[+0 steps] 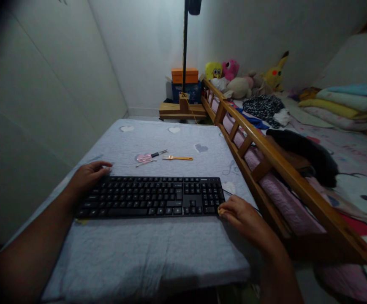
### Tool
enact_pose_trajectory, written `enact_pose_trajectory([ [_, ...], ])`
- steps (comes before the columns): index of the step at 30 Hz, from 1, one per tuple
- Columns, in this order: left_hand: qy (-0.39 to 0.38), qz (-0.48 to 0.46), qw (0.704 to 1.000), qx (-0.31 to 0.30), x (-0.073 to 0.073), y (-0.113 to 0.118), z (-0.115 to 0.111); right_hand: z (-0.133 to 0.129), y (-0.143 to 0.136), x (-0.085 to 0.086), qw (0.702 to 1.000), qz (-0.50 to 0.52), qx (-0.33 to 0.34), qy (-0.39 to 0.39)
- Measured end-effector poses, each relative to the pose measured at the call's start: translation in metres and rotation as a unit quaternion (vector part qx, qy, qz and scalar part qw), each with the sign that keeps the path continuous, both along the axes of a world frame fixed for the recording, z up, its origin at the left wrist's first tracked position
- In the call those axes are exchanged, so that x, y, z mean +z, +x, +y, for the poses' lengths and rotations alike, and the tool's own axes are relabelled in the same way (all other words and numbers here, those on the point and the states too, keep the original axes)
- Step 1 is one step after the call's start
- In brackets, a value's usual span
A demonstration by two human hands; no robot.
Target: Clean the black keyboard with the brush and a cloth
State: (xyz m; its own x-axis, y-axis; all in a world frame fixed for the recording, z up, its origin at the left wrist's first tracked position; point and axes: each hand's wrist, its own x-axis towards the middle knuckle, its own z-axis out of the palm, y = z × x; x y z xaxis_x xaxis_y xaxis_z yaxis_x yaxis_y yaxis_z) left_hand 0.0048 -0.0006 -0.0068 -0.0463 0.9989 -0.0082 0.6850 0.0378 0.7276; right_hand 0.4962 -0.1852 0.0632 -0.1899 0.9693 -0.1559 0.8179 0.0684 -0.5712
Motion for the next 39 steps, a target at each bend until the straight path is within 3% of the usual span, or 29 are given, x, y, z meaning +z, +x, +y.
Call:
enact_pose_trajectory([
  [7,0.007,-0.003,1.0,-0.003,-0.001,-0.001,0.001,0.05,0.005,-0.008,0.989,-0.018,-0.088,0.121],
  [12,0.018,0.003,1.0,0.011,0.0,0.0,0.001,0.066,0.004,-0.014,0.986,-0.058,-0.101,0.121],
  [29,0.014,0.007,1.0,0.012,0.005,0.002,-0.003,0.003,0.005,-0.01,0.996,-0.011,-0.071,0.055],
  [35,0.006,0.015,1.0,0.007,0.005,0.002,-0.003,-0.01,0.005,-0.02,0.995,0.018,-0.085,0.04],
  [39,0.018,0.008,1.0,0.012,0.004,0.001,-0.002,-0.016,0.003,-0.017,0.996,0.017,-0.083,0.027],
])
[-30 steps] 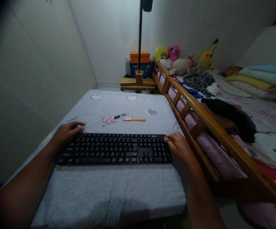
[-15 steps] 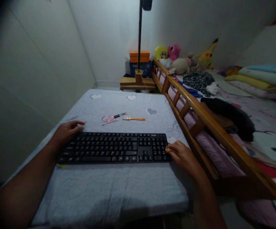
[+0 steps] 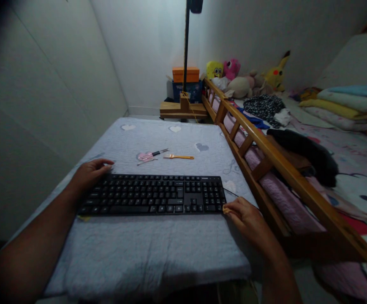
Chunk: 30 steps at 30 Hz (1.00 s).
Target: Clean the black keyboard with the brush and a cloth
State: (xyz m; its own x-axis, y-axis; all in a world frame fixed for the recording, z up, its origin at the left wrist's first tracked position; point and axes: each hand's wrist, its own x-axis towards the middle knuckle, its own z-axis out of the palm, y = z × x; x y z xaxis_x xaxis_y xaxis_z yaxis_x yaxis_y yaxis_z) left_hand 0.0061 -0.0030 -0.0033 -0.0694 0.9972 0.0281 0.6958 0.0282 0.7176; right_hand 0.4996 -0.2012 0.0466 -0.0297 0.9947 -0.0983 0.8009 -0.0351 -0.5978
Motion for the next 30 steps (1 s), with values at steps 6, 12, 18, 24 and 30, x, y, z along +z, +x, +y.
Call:
enact_pose_trajectory([
  [6,-0.001,-0.017,1.0,0.001,-0.001,-0.002,0.0,0.0,-0.001,0.016,0.999,-0.019,0.034,-0.03],
  [12,0.001,-0.026,1.0,0.008,0.002,0.0,-0.002,0.036,-0.029,0.027,0.997,-0.042,0.065,0.026],
  [18,-0.003,-0.033,0.999,0.003,0.003,-0.002,0.0,0.083,-0.069,0.013,0.989,-0.066,0.091,0.099],
  [24,0.005,-0.027,1.0,-0.004,0.002,-0.003,0.001,0.101,-0.092,-0.004,0.981,-0.072,0.115,0.136],
  [30,0.013,-0.016,1.0,-0.006,0.001,-0.004,0.002,0.101,-0.099,-0.012,0.976,-0.099,0.128,0.143],
])
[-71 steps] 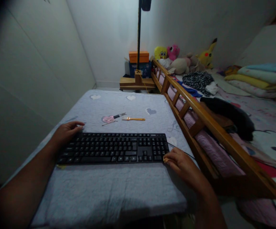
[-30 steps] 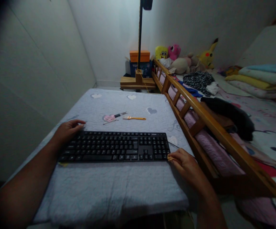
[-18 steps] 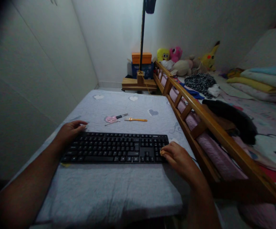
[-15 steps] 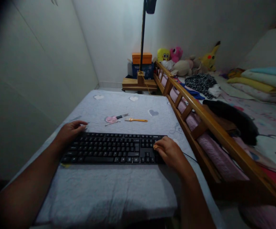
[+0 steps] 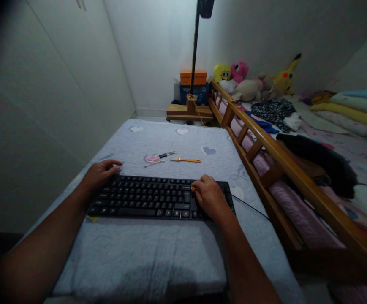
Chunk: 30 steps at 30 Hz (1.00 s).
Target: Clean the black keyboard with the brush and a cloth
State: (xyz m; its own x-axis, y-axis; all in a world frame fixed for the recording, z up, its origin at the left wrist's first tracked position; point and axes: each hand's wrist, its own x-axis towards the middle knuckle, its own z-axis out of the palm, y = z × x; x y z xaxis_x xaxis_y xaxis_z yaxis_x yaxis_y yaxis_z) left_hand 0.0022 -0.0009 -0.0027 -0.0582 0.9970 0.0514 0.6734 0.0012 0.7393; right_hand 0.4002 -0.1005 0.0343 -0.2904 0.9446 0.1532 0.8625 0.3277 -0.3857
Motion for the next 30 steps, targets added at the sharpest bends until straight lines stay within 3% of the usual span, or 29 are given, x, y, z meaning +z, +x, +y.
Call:
enact_pose_trajectory([
  [8,-0.005,-0.012,1.0,-0.002,-0.001,-0.001,0.001,0.0,0.016,-0.002,0.998,-0.04,-0.041,0.001],
  [18,0.002,-0.011,1.0,-0.005,-0.004,-0.004,0.004,-0.007,0.039,-0.009,0.996,-0.017,-0.079,0.022],
  [24,0.007,-0.011,1.0,-0.003,-0.005,-0.004,0.003,-0.011,0.037,-0.009,0.994,-0.005,-0.095,0.046],
  [30,0.006,-0.021,1.0,0.0,-0.005,-0.003,0.003,-0.016,0.009,0.002,0.998,0.065,-0.01,0.015],
])
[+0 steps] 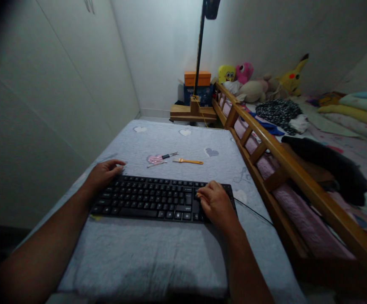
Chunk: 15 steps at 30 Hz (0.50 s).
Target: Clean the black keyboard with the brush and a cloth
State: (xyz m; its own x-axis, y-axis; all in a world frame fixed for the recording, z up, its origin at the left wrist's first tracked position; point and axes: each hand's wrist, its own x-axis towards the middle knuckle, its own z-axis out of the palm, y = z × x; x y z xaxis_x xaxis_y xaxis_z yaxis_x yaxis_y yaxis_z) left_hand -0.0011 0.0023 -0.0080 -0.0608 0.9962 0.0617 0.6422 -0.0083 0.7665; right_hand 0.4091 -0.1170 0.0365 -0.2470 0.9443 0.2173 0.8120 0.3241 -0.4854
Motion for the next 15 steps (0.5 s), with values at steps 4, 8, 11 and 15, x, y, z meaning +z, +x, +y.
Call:
enact_pose_trajectory([
  [4,-0.001,0.002,1.0,0.007,0.005,0.002,-0.001,0.0,-0.014,0.003,1.0,-0.006,0.026,-0.015],
  [8,-0.004,0.006,1.0,0.007,0.009,0.004,-0.002,0.001,-0.012,0.0,0.999,-0.026,0.016,-0.011],
  [11,0.001,0.004,1.0,0.005,0.008,0.003,-0.002,0.002,-0.004,-0.002,0.999,-0.036,0.0,0.0],
  [15,0.003,-0.001,1.0,0.007,0.003,0.001,0.0,0.002,0.004,-0.006,0.999,-0.042,-0.008,0.006],
])
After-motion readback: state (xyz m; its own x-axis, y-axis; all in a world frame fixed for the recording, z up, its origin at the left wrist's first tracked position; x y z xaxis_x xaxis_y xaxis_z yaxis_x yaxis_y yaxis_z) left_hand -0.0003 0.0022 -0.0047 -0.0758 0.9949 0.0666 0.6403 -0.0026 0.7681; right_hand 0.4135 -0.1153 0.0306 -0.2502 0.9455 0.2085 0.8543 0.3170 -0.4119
